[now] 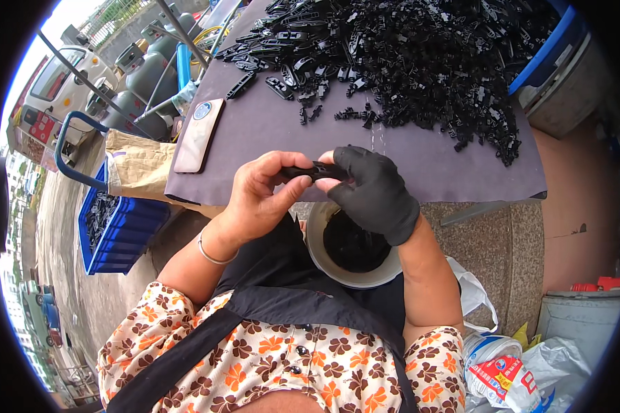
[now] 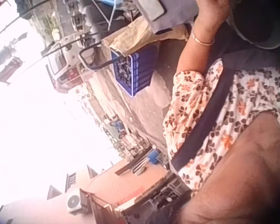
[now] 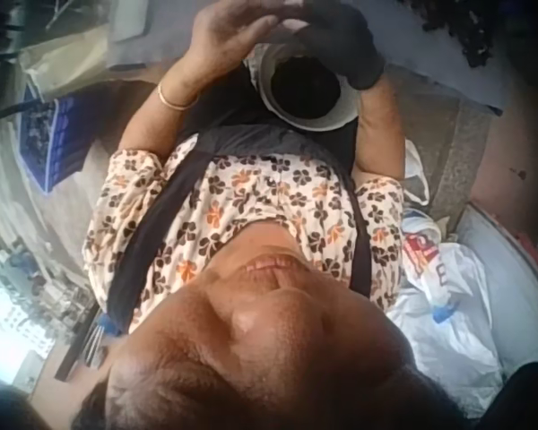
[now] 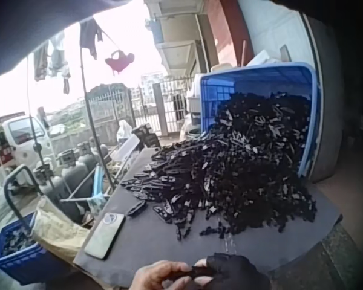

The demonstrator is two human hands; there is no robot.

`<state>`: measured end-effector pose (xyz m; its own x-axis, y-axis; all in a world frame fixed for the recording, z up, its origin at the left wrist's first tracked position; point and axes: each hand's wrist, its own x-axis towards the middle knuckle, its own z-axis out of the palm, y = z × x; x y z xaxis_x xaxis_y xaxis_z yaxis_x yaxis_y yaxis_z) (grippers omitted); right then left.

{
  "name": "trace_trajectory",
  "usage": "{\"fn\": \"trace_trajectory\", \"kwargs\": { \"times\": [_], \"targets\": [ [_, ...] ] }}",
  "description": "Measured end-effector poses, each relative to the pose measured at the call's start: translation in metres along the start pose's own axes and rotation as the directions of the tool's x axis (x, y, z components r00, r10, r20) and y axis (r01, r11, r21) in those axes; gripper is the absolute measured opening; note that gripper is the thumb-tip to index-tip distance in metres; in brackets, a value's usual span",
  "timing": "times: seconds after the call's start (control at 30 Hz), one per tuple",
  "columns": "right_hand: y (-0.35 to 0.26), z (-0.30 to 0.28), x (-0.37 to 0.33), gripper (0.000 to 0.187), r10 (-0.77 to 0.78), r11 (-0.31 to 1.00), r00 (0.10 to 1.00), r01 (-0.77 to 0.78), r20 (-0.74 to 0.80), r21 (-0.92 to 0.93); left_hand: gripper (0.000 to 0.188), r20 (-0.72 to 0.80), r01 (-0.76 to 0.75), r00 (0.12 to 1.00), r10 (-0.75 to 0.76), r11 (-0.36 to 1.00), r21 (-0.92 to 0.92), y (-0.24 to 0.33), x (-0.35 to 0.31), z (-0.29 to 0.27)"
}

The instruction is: Inspect and sort small black plastic components at a manufacturing workbench.

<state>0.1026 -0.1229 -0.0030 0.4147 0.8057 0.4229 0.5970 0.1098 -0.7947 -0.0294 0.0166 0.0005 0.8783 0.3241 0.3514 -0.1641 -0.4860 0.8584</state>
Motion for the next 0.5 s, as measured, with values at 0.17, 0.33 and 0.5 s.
{"fn": "trace_trajectory", "kwargs": {
  "times": [0.17, 0.33, 0.5],
  "targets": [
    [0.001, -0.004, 0.002, 0.024, 0.026, 1.000, 0.999, -0.026, 0.022, 0.002, 0.023, 0.038, -0.142, 0.989, 0.141, 0.990, 0.023, -0.004, 0.001, -0.002],
    [0.009, -0.033, -0.001, 0.022, 0.275, 0.961, 0.936, -0.269, 0.219, -0.061, 0.047, 0.362, 0.078, 0.927, -0.095, 0.995, 0.060, -0.011, 0.027, -0.036],
    [0.032, -0.016, 0.026, 0.021, 0.024, 0.716, 0.979, -0.158, -0.203, -0.680, 0.042, -0.004, -0.135, 0.980, 0.200, 0.678, 0.722, -0.081, 0.102, -0.081]
  ]
}}
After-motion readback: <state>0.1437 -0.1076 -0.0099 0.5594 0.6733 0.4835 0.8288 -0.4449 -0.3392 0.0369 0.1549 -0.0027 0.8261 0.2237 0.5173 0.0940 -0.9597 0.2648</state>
